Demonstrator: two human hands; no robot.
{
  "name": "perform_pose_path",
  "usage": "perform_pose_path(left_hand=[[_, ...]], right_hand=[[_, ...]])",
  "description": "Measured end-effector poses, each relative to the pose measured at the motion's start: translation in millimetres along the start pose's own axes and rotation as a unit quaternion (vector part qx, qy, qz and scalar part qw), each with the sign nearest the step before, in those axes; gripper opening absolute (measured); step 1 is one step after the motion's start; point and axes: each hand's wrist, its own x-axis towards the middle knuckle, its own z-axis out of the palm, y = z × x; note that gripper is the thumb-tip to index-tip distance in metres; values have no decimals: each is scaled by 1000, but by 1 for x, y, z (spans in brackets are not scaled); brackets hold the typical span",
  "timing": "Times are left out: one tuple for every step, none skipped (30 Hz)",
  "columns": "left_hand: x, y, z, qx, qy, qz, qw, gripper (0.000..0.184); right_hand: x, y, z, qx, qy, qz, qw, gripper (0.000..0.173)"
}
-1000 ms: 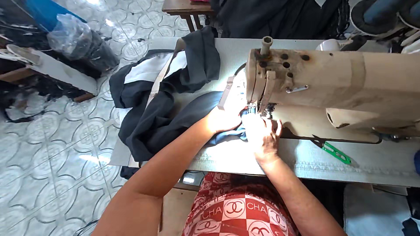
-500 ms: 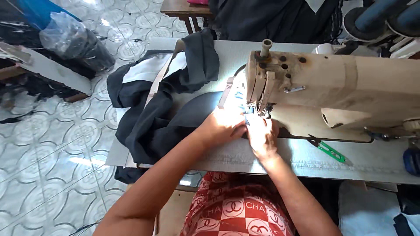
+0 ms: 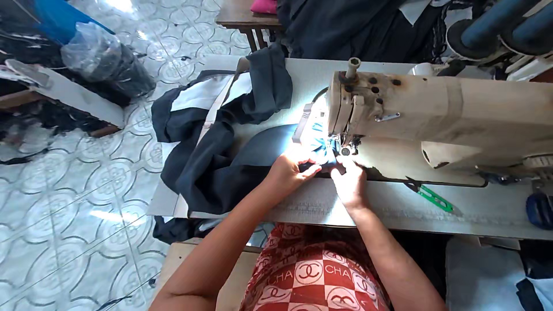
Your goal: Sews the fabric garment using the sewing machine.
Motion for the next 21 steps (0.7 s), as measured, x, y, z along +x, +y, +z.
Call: perform_pose_path(left_hand=[[1,0,-1,-8,-7,-1,1000,12],[1,0,-2,-3,-23,2,1000,21],[2,1,-4,20,-44,11,999,34],[3,2,-5,65,-61,32,996,45],[3,3,-6,118,-73,56,989,51],[3,3,-6,166,-82,85,979,50],[2,3,-7,203,-93,113,968,45],[2,3,-8,226,-100,139,959,38],[2,4,-8,242,-105,161,951,30],[2,5,-8,255,-104,179,945,23],[1,6,-6,268,-101,188,939,19],[-2,7,-5,281,-96,193,935,18],[-4,8,-4,291,-93,195,932,19],[-7,9,-3,299,-90,195,930,20],[-8,11,-1,309,-84,194,927,21],[-10,12,2,318,-77,191,925,22],[-12,13,5,327,-74,187,924,22],[-14,14,6,333,-75,181,922,22],[-16,14,8,339,-75,175,921,21],[-17,14,9,345,-73,172,920,21],[-18,14,10,348,-68,173,919,20]], right_hand=[[2,0,-1,15,-2,9,1000,22],[2,1,-2,36,0,12,999,21],[2,1,-4,72,1,16,997,22],[0,0,-7,128,-9,30,991,22],[-5,-5,-12,210,-37,73,974,22],[-13,-12,-19,303,-76,146,939,20],[-22,-20,-26,355,-107,227,900,16],[-31,-24,-31,366,-126,288,876,19],[-36,-23,-36,350,-136,315,872,26],[-39,-21,-41,309,-140,299,892,35],[-41,-18,-44,223,-129,238,936,42],[-42,-15,-44,107,-94,153,978,44],[-41,-13,-42,10,-49,83,995,42],[-37,-13,-39,-43,-14,33,998,39],[-33,-14,-35,-67,2,3,998,34],[-29,-18,-32,-76,2,-8,997,30],[-28,-22,-28,-78,-14,-7,997,29],[-28,-25,-23,-77,-30,-2,997,29],[-28,-26,-19,-76,-46,5,996,27],[-28,-25,-17,-80,-60,9,995,27],[-29,-24,-15,-85,-66,11,994,25]])
